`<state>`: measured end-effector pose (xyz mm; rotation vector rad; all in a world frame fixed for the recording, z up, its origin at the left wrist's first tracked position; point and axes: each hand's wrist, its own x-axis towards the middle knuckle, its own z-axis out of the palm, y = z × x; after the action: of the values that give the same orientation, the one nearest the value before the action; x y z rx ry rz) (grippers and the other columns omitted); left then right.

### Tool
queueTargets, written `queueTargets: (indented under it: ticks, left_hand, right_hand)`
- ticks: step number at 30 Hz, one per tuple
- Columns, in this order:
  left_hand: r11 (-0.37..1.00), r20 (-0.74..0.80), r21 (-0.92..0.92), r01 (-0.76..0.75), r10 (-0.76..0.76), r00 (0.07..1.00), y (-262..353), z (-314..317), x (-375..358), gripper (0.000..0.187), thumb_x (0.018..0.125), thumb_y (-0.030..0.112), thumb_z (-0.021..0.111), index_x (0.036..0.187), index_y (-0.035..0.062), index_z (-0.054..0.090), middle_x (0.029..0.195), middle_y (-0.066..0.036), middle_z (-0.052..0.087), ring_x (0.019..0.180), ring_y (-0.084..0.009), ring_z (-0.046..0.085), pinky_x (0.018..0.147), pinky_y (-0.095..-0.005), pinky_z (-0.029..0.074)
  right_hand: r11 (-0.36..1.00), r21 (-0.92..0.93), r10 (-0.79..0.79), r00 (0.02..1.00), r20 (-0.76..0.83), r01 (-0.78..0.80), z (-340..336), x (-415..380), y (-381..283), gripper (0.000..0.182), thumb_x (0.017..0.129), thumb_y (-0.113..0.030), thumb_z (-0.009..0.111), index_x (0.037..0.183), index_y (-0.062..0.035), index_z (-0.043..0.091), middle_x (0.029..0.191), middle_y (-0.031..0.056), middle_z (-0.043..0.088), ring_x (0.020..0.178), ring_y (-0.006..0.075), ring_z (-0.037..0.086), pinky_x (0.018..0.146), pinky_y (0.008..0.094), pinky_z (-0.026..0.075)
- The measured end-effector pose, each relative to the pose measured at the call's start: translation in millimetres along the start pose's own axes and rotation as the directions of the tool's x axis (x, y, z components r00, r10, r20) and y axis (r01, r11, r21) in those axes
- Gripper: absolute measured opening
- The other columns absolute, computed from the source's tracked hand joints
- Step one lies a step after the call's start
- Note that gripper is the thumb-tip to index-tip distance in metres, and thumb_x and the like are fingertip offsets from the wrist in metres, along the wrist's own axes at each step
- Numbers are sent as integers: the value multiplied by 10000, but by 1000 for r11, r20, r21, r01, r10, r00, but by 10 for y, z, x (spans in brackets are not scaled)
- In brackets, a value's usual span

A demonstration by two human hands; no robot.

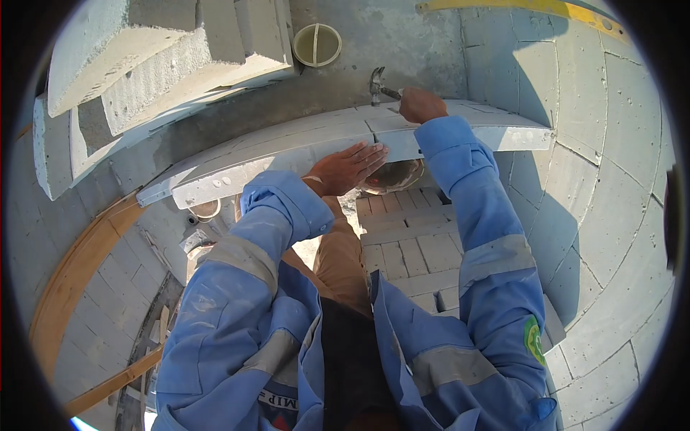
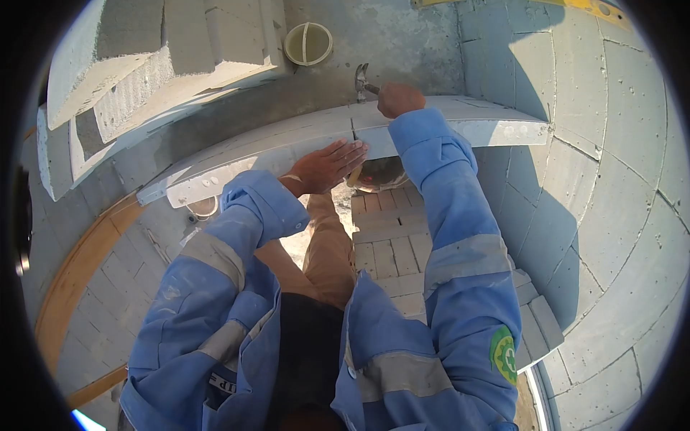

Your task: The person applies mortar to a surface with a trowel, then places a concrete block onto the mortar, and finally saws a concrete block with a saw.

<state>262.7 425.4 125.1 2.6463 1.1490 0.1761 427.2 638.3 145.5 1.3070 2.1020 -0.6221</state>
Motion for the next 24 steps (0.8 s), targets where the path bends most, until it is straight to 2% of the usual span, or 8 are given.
queueTargets:
  ticks: [3,5,8,11,16,17,19,24]
  left_hand:
    - [999,-10,-37,-4,3,1000,-19,-7,5,605,953,308,552,1502,99,404,1619,-46,294,1501,-200,232,1245,-391,190]
    - [998,-2,56,-9,10,1000,-10,-1,0,617,947,315,567,1502,100,403,1619,-46,292,1502,-201,228,1244,-389,191]
    - [1000,-2,28,-7,7,1000,0,-15,-2,619,944,318,571,1500,101,406,1617,-44,296,1502,-200,227,1244,-388,194]
    - [999,16,-41,-1,1,1000,-2,-9,-2,617,945,311,569,1501,102,405,1613,-41,303,1500,-199,232,1243,-387,198]
    - [1000,-1,-2,7,-7,1000,3,-31,15,622,956,313,556,1510,89,383,1606,-41,310,1492,-201,250,1242,-385,209]
    - [1000,11,3,2,-2,1000,0,-46,10,631,961,325,551,1516,84,370,1605,-41,312,1490,-201,255,1243,-384,208]
    - [1000,15,-17,21,-21,1000,8,-40,3,662,951,346,568,1520,81,358,1604,-41,311,1488,-199,258,1245,-384,206]
    - [988,50,-154,26,-18,999,8,-102,1,782,893,407,644,1531,80,330,1609,-45,298,1489,-197,256,1252,-386,196]
  right_hand:
    - [998,50,27,998,-58,-24,65,-9,-22,245,901,-175,551,1022,-64,732,1027,176,731,975,370,706,831,478,558]
    - [998,54,18,998,-61,-15,107,21,-26,244,902,-172,550,1020,-67,737,1032,176,731,976,369,707,832,475,559]
    - [987,-122,-102,994,37,106,19,-5,-66,248,908,-174,546,1040,-64,725,1032,178,731,967,374,708,830,474,560]
    - [998,-43,-52,998,25,53,-23,3,-87,259,913,-179,545,1070,-68,718,1029,174,733,964,376,709,826,470,561]
    - [996,76,62,987,-151,-51,156,247,-75,263,916,-194,539,1027,-77,746,1026,175,736,967,374,711,819,472,564]
    - [997,72,45,988,-148,-35,239,328,-61,263,916,-194,539,1027,-77,746,1026,175,736,967,374,711,819,472,564]
    - [999,35,18,999,49,-20,407,484,14,280,909,-212,567,1080,-33,699,1068,232,709,997,435,680,864,512,537]
    - [1000,-29,-6,999,41,7,357,403,73,265,909,-218,563,1052,-62,723,1053,211,719,994,403,693,850,495,549]
